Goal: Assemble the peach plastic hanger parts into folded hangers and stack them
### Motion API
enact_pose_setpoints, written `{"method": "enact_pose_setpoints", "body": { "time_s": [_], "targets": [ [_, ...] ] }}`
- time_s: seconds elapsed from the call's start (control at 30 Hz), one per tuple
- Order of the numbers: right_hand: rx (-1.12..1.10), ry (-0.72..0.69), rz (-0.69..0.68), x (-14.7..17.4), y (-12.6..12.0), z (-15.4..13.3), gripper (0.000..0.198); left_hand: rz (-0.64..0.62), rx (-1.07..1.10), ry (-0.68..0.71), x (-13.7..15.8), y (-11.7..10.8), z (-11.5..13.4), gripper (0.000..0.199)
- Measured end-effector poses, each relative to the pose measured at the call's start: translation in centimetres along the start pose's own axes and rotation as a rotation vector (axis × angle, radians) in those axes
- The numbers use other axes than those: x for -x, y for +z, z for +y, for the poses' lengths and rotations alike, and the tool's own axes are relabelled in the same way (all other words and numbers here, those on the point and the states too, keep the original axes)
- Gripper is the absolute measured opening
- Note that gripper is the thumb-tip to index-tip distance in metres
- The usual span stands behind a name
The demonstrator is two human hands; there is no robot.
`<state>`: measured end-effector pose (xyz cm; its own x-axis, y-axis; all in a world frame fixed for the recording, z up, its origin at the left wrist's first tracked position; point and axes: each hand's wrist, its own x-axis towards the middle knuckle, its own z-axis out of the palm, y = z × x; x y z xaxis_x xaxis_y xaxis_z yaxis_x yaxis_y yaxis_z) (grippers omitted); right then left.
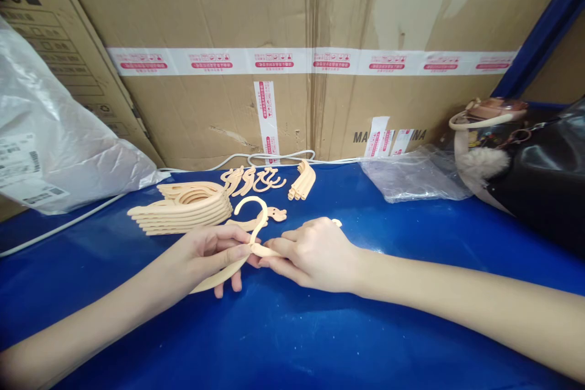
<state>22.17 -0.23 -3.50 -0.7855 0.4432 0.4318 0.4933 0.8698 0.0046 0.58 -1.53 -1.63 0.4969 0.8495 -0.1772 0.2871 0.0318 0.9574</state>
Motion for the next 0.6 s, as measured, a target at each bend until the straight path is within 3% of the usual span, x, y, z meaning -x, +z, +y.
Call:
{"method": "enact_pose_setpoints", "body": {
  "time_s": [0.1,0.2,0.27,0.47,0.6],
  "targets": [
    [-0.018,0.009,0.022,-0.2,0.1,0.2,0.035,0.051,-0.251,0.079,0.4,0.2,0.1,0.029],
    [-0.020,0.043,0.119,-0.5,0.0,0.4,0.031,0.180,-0.647,0.226,0.9,0.4,0.3,0.030],
    [0.004,0.078,0.203,-0.7,-0.2,0.3,0.027,0.222,-0.795,0.289,1.2,0.5,0.4,0.026],
    [0.076,0.148,0.408,-0.5,-0.4,0.2,0.033,0.223,-0.875,0.284,1.4,0.4,0.3,0.029],
    [-0.035,0.135,0.319,-0.4,-0.6,0.2,0.027,0.250,-0.941,0.302,1.3,0.4,0.0,0.030]
  ]
}}
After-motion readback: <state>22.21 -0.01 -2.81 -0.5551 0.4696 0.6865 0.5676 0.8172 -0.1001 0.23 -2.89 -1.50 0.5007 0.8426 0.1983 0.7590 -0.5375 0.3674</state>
